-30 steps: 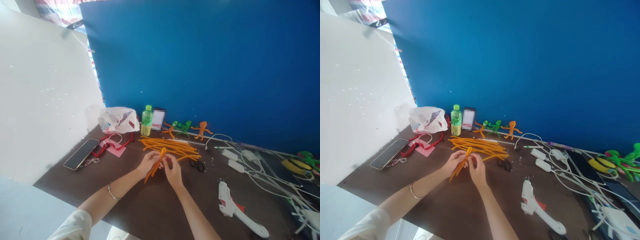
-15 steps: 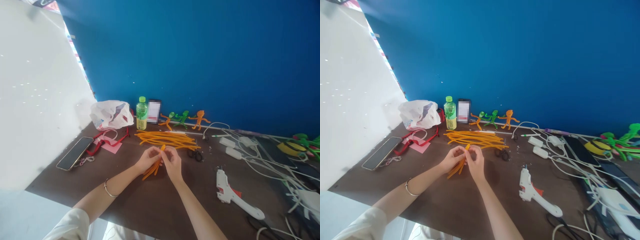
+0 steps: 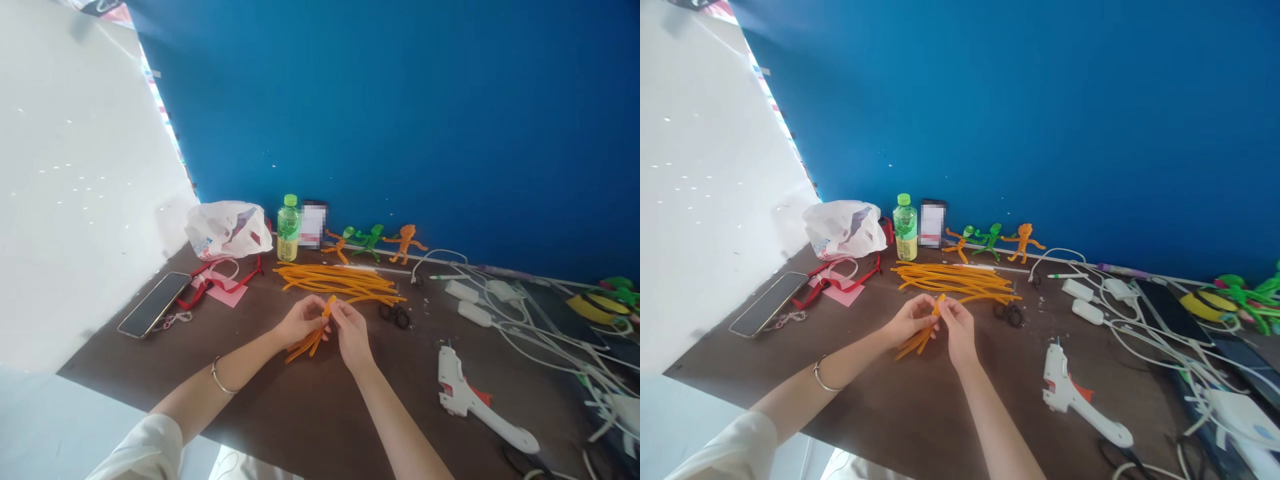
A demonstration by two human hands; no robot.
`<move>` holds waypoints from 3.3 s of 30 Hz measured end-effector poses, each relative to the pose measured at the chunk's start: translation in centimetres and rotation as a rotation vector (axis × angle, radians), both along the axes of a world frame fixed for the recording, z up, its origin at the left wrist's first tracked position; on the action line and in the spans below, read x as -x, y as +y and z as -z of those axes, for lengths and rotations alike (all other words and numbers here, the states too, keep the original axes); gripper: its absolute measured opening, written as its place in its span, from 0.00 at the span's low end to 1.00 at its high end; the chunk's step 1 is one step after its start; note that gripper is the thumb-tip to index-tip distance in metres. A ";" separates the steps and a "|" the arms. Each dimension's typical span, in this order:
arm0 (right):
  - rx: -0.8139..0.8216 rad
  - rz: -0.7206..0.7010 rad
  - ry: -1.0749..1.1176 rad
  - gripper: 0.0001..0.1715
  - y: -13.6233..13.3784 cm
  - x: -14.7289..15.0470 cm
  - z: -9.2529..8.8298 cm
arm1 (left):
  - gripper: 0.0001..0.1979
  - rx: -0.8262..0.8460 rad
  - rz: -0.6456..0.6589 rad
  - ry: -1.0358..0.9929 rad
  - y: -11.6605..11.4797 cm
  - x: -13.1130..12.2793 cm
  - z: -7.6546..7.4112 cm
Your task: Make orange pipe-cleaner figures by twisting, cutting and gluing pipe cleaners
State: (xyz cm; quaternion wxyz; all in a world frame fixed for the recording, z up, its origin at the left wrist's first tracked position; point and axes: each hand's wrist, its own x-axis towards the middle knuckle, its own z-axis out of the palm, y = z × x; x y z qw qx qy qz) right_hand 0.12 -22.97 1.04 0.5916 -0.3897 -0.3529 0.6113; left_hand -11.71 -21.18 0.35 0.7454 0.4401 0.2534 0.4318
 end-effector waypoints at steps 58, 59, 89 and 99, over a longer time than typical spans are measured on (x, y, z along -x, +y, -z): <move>-0.044 0.169 -0.444 0.23 0.5 -0.7 1.1 | 0.18 0.053 0.028 0.063 0.4 0.1 0.2; -0.050 0.172 -0.439 0.23 0.6 -0.7 1.1 | 0.19 0.071 0.030 0.060 0.4 0.1 0.1; -0.169 0.260 -0.518 0.14 0.3 -1.0 0.7 | 0.18 -0.018 -0.043 0.179 1.0 0.4 0.4; -0.197 0.197 -0.516 0.15 0.4 -1.0 0.6 | 0.21 0.016 -0.083 0.183 0.9 0.4 -0.2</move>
